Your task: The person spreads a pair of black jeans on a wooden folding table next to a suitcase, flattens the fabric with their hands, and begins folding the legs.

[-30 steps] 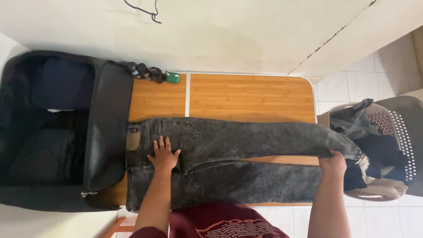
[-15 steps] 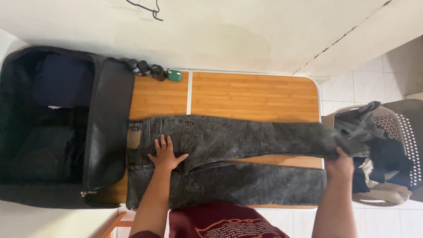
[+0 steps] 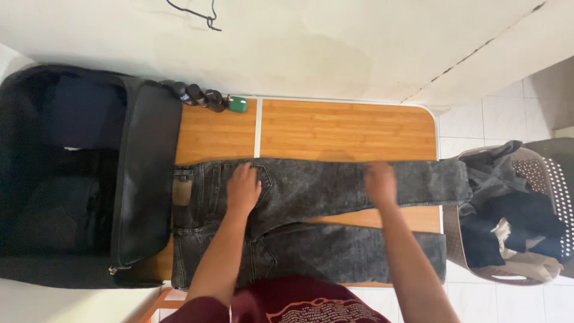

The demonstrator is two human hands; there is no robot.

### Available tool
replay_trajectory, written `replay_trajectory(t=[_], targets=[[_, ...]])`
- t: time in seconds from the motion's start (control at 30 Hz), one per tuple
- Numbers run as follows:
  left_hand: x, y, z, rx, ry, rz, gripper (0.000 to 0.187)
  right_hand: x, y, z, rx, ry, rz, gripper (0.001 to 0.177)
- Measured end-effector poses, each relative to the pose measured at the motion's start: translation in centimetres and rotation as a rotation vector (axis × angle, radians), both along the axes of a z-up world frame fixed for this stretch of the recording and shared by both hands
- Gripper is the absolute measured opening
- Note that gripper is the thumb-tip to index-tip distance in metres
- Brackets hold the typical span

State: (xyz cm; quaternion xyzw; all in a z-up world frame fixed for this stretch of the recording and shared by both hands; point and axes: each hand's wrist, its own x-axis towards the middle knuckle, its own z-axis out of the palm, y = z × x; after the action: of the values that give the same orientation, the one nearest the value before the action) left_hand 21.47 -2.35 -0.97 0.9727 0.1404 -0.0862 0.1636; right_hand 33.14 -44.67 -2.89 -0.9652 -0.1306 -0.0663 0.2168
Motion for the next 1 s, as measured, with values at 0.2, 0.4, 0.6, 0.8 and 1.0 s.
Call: replay_trajectory(t=[0.2, 0.4, 0.6, 0.8, 1.0], targets=[[4.6, -1.0, -2.8, 0.027, -0.256, -0.194, 0.048, -1.1, 9.1, 1.3, 0.013, 0.206, 0.041, 0.039], [5.2, -0.8, -1.1, 0.156, 0.049, -0.311, 0.016, 0.0, 9.2, 2.4, -0.538, 0.411, 0.140, 0.030], [4.6, -1.9, 2.9, 0.268, -0.163, -0.142, 0.013, 0.2, 11.3, 6.6, -0.472, 0.286, -0.026, 0.052], [0.2, -1.7, 4.7, -0.122, -0.565, -0.075, 0.040, -1.9, 12.2, 5.1, -0.255, 0.143, 0.079, 0.027], [-10.6, 2.2, 3.7, -0.198, -0.478, 0.071, 0.031, -11.5, 15.1, 4.2, 0.064, 0.259, 0.803, 0.026]])
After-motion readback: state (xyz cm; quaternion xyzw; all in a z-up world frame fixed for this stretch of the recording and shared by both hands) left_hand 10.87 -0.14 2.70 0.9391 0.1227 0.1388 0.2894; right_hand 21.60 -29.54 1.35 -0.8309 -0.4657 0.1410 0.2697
